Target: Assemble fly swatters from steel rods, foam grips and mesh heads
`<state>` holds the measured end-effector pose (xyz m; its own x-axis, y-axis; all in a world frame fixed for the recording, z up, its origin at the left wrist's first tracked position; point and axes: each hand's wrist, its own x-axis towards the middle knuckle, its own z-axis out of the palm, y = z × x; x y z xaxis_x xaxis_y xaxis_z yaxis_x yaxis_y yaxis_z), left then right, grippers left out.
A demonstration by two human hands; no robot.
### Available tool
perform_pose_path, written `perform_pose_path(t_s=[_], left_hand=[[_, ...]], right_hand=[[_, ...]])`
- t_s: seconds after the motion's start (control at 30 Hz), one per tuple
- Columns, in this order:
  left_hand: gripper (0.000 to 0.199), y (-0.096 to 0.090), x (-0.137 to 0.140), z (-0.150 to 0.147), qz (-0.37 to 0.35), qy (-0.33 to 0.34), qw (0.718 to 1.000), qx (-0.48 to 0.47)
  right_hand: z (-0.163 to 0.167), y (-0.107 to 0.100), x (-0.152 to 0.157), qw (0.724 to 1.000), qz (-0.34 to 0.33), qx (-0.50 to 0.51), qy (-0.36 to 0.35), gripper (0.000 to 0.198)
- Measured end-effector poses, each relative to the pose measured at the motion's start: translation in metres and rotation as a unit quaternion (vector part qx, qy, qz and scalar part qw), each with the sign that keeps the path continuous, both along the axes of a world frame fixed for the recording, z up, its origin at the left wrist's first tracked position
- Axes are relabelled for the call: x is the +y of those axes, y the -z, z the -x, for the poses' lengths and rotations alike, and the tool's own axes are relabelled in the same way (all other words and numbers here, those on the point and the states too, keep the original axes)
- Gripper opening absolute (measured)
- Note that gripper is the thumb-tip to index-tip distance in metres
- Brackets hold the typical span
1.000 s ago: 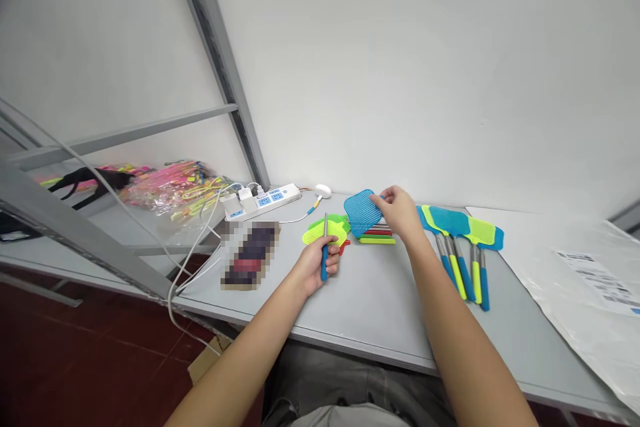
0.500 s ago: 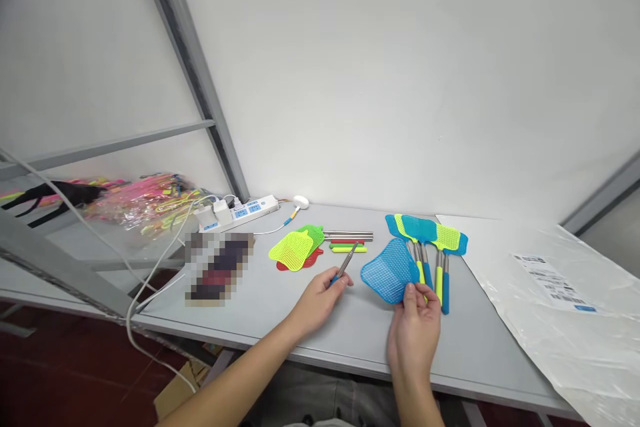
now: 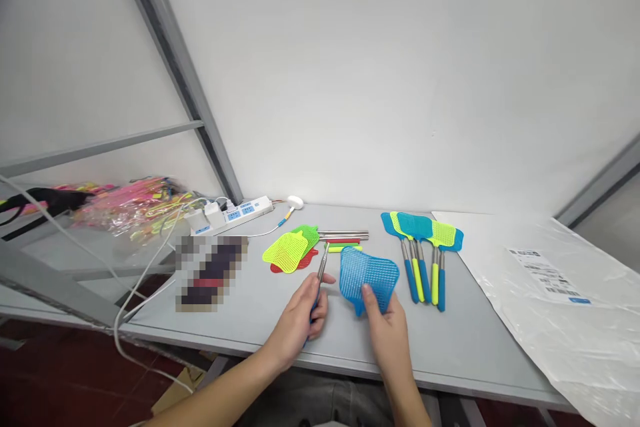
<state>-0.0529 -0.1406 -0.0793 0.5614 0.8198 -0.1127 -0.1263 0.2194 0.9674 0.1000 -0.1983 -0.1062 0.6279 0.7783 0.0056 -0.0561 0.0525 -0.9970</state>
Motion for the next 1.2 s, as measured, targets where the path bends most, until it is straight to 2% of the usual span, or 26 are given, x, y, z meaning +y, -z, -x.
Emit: perform_pose_path(t_s=[0.07, 0.13, 0.23, 0.3, 0.47, 0.6, 0.9, 1.2], left_hand=[[0.037, -0.006, 0.003, 0.013, -0.122, 0.035, 0.987, 0.097], [0.033, -0.01, 0.01, 0.021, -0.247, 0.041, 0.951, 0.18], [0.032, -0.012, 0.019, 0.024, -0.348, 0.049, 0.902, 0.252], [0.033, -0.011, 0.022, 0.023, -0.378, 0.071, 0.88, 0.28], [0.033, -0.008, 0.022, 0.023, -0.413, 0.103, 0.853, 0.303], [0.032, -0.008, 0.022, 0.024, -0.422, 0.105, 0.849, 0.3], [0.033, -0.004, 0.021, 0.022, -0.431, 0.099, 0.844, 0.303], [0.032, -0.002, 0.022, 0.023, -0.433, 0.118, 0.832, 0.326]], right_hand=[[-0.002, 0.001, 0.001, 0.994, -0.029, 0.076, 0.074, 0.031], [-0.004, 0.0, 0.001, 0.976, -0.085, 0.164, 0.116, 0.022], [-0.006, -0.003, 0.002, 0.952, -0.166, 0.24, 0.094, 0.028], [-0.006, -0.005, 0.003, 0.949, -0.177, 0.251, 0.073, 0.032], [-0.001, -0.006, 0.005, 0.966, -0.142, 0.204, 0.078, 0.026], [0.0, -0.004, 0.006, 0.973, -0.126, 0.185, 0.062, 0.027], [-0.007, -0.002, 0.004, 0.974, -0.133, 0.181, 0.037, 0.023], [-0.004, 0.004, -0.002, 0.978, -0.11, 0.173, 0.027, 0.028]])
